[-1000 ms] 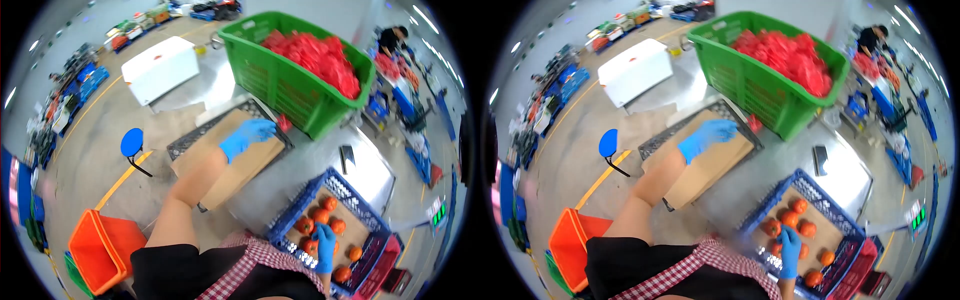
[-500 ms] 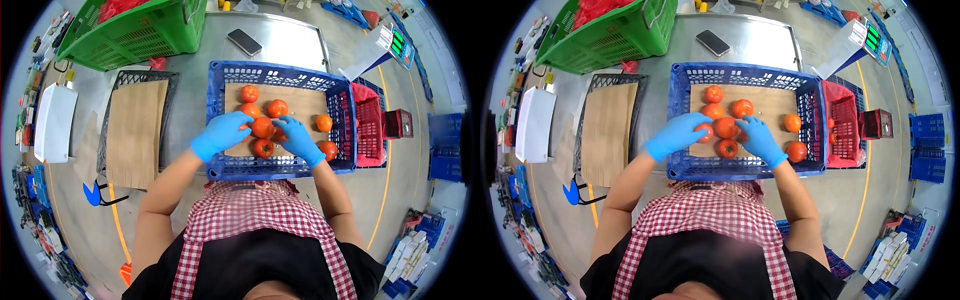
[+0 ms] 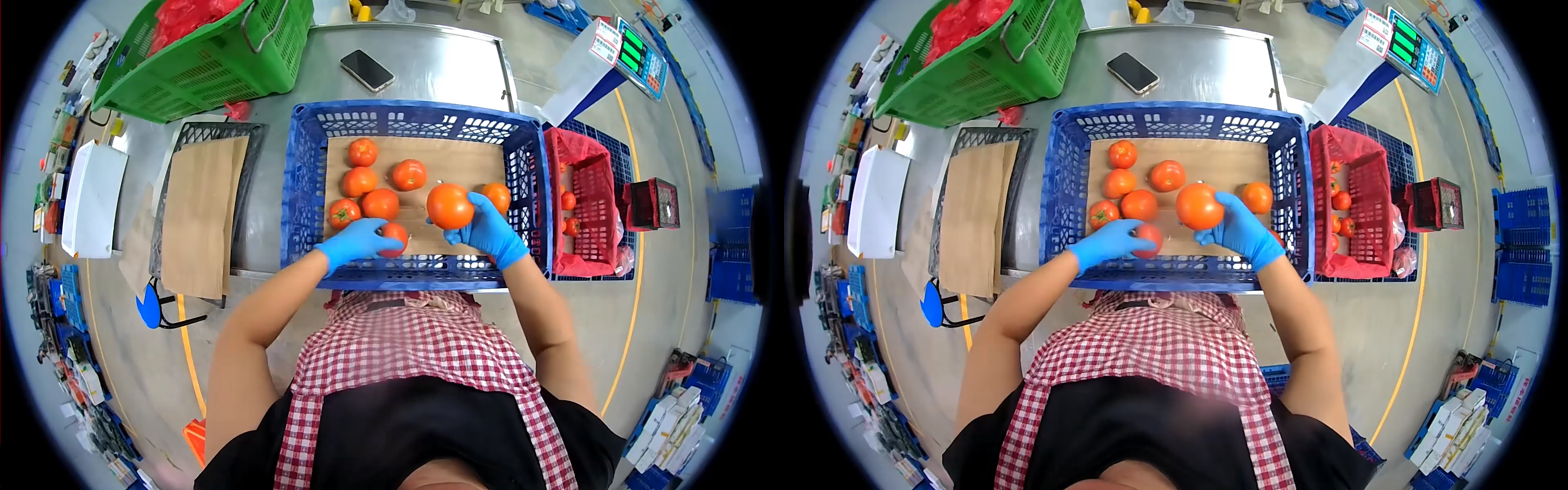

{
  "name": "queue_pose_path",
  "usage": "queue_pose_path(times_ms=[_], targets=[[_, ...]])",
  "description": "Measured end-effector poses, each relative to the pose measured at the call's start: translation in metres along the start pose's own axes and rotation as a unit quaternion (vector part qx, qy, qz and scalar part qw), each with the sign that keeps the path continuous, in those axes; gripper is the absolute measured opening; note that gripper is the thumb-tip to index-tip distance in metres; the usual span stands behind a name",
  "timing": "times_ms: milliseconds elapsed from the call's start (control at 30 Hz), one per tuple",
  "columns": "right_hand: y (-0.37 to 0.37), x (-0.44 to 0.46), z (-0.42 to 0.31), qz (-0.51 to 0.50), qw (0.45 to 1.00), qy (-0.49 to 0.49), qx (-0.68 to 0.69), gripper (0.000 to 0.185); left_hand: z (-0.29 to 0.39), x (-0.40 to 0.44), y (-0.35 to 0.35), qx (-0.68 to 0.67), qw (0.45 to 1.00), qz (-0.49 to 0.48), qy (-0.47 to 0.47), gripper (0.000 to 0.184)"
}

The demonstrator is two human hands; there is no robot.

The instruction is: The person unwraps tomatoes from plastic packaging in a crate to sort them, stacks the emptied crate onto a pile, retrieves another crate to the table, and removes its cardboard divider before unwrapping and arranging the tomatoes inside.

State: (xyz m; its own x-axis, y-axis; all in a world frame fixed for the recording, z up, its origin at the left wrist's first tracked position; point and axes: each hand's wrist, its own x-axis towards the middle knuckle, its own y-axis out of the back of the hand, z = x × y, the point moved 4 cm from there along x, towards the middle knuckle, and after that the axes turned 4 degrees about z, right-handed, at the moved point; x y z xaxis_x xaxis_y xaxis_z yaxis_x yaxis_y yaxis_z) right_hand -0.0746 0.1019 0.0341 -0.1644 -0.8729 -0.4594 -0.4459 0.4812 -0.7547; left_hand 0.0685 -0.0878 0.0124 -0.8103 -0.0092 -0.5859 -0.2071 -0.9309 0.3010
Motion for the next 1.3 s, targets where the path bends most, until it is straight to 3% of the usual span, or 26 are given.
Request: queue_pose_path(times_ms=[33,100,200,333,400,500,600,667,733,900,933,1033,1067,1100,1167,1233,1300], targets=[[-0.011,-0.01,-0.002,-0.005,0.999,0.022,0.041,0.063,0.007,-0.008,0.002,-0.206,0.978,-0.016,0.019,0.059],[-0.034,-0.03,-0.004,-0.015,0.99,0.064,0.122,0.064,0.035,-0.031,0.006,-0.393,0.916,-0.057,-0.05,0.055],[-0.034,-0.042,-0.009,-0.079,0.99,0.095,0.069,0.08,0.079,-0.055,0.011,-0.314,0.924,0.047,-0.212,0.066],[-0.041,-0.053,-0.013,-0.105,0.989,0.082,0.069,0.091,0.102,-0.071,0.005,-0.366,0.887,0.044,-0.277,0.072],[-0.041,-0.055,-0.015,-0.13,0.987,0.072,0.064,0.094,0.107,-0.074,0.005,-0.348,0.89,0.058,-0.29,0.076],[-0.042,-0.055,-0.012,-0.098,0.986,0.134,-0.01,0.096,0.107,-0.078,0.004,-0.364,0.877,0.059,-0.308,0.079],[-0.048,-0.054,-0.005,-0.094,0.984,0.153,0.013,0.09,0.108,-0.086,0.006,-0.372,0.876,0.044,-0.305,0.078],[-0.057,-0.052,0.002,-0.144,0.966,0.068,0.203,0.085,0.106,-0.088,0.004,-0.407,0.87,0.036,-0.277,0.076],[-0.07,-0.045,0.007,-0.165,0.942,0.055,0.288,0.082,0.101,-0.091,0.0,-0.476,0.849,0.036,-0.226,0.073],[-0.079,-0.04,0.019,-0.202,0.913,0.021,0.354,0.083,0.101,-0.093,0.005,-0.546,0.805,0.008,-0.231,0.065],[-0.081,-0.04,0.02,-0.221,0.916,0.024,0.335,0.083,0.1,-0.093,0.007,-0.571,0.79,0.0,-0.225,0.063],[-0.091,-0.041,0.016,-0.282,0.931,0.075,0.219,0.084,0.092,-0.091,0.011,-0.504,0.838,0.049,-0.204,0.08],[-0.089,-0.042,0.014,-0.171,0.973,0.13,0.084,0.085,0.095,-0.094,0.014,-0.466,0.853,0.059,-0.23,0.081],[-0.089,-0.048,0.01,-0.053,0.981,0.18,-0.053,0.087,0.1,-0.098,0.016,-0.426,0.865,0.069,-0.254,0.083],[-0.095,-0.055,0.002,0.021,0.96,0.227,-0.162,0.092,0.106,-0.102,0.019,-0.377,0.879,0.079,-0.282,0.089],[-0.107,-0.053,-0.005,-0.075,0.963,0.233,-0.108,0.1,0.108,-0.102,0.022,-0.358,0.884,0.081,-0.29,0.098],[-0.114,-0.054,-0.008,-0.06,0.965,0.228,-0.114,0.108,0.11,-0.103,0.026,-0.342,0.88,0.09,-0.318,0.103]])
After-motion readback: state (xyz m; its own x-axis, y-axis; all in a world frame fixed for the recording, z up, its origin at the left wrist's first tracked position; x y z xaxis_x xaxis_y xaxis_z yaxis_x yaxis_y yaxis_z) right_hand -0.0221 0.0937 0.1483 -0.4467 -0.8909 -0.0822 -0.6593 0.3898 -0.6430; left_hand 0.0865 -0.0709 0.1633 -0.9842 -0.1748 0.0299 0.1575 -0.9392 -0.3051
